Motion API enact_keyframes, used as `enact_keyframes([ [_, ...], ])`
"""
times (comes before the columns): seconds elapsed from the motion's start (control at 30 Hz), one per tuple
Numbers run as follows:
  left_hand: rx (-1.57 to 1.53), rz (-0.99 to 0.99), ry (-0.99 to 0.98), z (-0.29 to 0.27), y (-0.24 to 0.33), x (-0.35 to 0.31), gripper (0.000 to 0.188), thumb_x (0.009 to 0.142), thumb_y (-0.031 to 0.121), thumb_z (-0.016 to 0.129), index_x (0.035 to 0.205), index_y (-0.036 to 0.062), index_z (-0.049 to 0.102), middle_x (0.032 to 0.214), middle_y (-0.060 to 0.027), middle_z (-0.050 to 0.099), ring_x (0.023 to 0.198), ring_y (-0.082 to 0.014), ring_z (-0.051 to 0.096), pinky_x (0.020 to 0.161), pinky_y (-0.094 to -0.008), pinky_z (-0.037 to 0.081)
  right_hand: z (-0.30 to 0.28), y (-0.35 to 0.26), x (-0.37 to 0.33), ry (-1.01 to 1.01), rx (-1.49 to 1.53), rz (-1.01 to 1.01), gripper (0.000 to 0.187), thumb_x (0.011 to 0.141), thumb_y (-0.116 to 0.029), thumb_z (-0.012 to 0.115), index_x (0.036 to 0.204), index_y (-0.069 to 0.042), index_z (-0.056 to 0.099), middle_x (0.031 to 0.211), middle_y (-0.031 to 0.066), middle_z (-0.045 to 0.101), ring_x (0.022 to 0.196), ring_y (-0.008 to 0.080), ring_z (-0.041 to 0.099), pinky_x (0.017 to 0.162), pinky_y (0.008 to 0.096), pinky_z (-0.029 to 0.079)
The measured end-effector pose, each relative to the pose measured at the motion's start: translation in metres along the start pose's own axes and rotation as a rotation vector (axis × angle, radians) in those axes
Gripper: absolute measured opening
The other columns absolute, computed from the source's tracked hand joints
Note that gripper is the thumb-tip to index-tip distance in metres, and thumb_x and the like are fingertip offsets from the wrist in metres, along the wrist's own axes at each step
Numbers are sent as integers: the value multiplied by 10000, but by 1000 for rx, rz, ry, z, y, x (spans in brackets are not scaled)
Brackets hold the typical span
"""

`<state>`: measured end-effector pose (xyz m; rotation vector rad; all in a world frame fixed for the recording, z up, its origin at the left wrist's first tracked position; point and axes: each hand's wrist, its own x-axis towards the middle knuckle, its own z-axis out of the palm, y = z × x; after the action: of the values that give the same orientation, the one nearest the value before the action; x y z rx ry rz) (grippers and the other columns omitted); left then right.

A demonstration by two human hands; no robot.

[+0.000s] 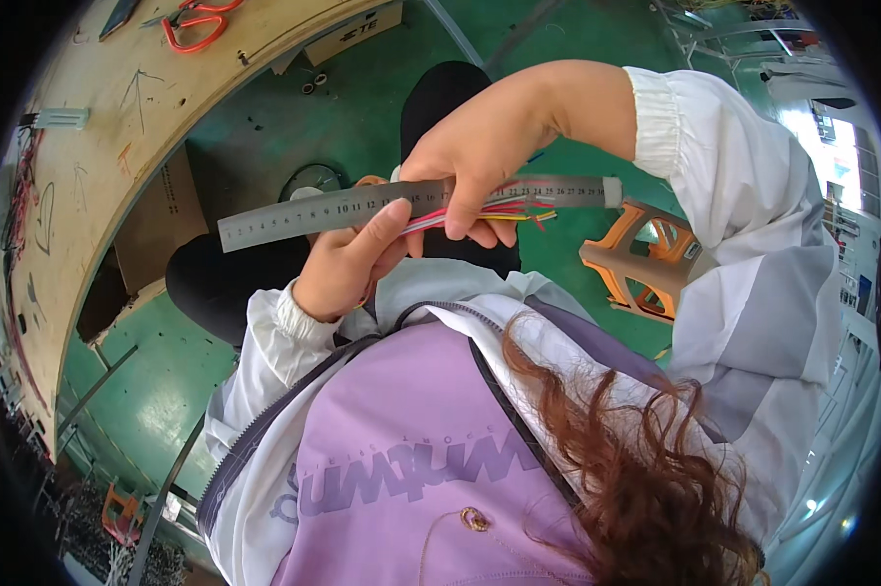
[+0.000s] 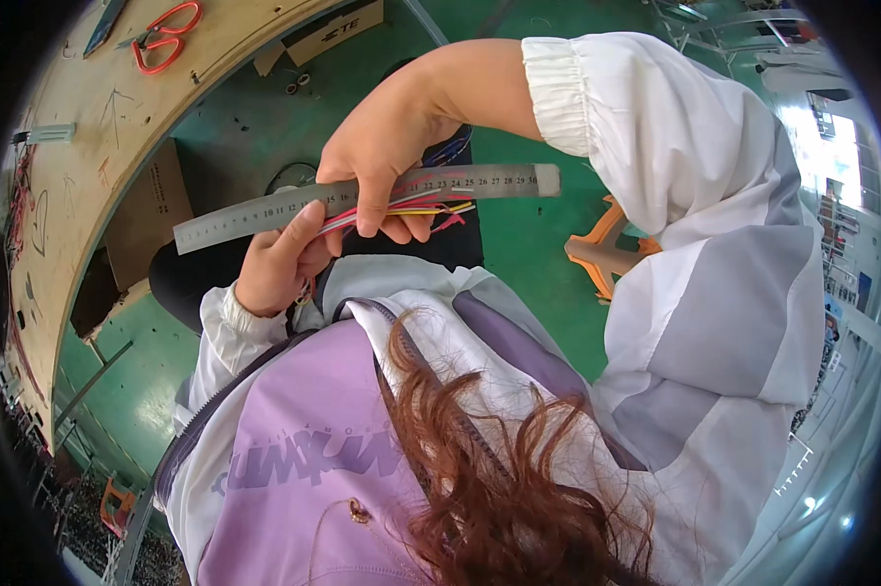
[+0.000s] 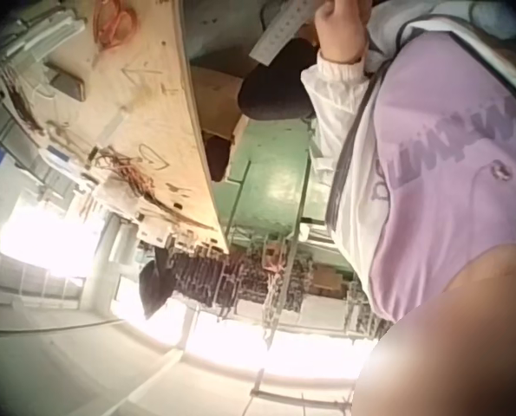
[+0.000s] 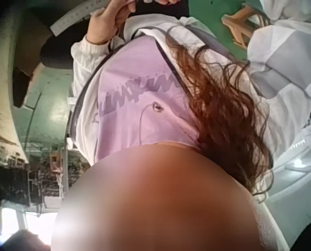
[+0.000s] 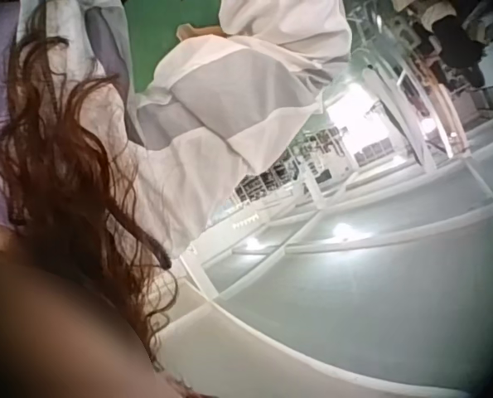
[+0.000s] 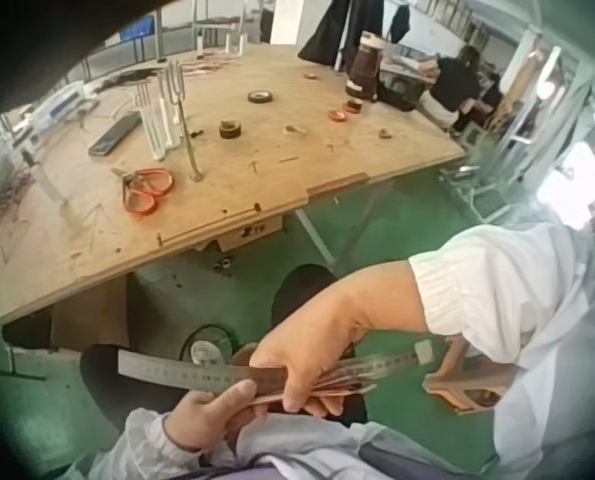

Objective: Measuring and organizing bundles of colorful wires using a metal ruler.

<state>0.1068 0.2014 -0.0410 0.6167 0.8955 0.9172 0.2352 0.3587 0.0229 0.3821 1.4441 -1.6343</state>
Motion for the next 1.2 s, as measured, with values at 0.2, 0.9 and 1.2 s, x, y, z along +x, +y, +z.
enact_keyframes([
  [0.2, 101, 20, -20, -16, -1, -13, 393, 935, 339, 387, 750, 28, 540, 492, 65, 312, 423, -26, 237, 413, -204, 167, 1, 10, -12, -30, 39, -12, 207, 815, -107, 538, 967, 29, 504, 693, 85, 588, 594, 153, 604, 562, 273, 492],
  [0.9, 201, -15, 59, -21, -7, -29, 189, 859, 185, 577, 912, 3, 579, 773, -19, 581, 701, -72, 476, 632, -201, 382, 10, 26, -15, 15, 260, -41, 333, 916, -295, 385, 1014, -4, 512, 800, 147, 633, 527, 132, 600, 413, 230, 459],
  [1.2, 58, -38, 149, -21, -17, -43, 318, 846, 182, 595, 1065, -39, 528, 816, -30, 590, 643, -52, 450, 577, -169, 364, 6, 40, -11, -41, 257, -37, 273, 879, -241, 482, 1011, -6, 525, 713, 60, 586, 447, 71, 463, 376, 220, 370],
])
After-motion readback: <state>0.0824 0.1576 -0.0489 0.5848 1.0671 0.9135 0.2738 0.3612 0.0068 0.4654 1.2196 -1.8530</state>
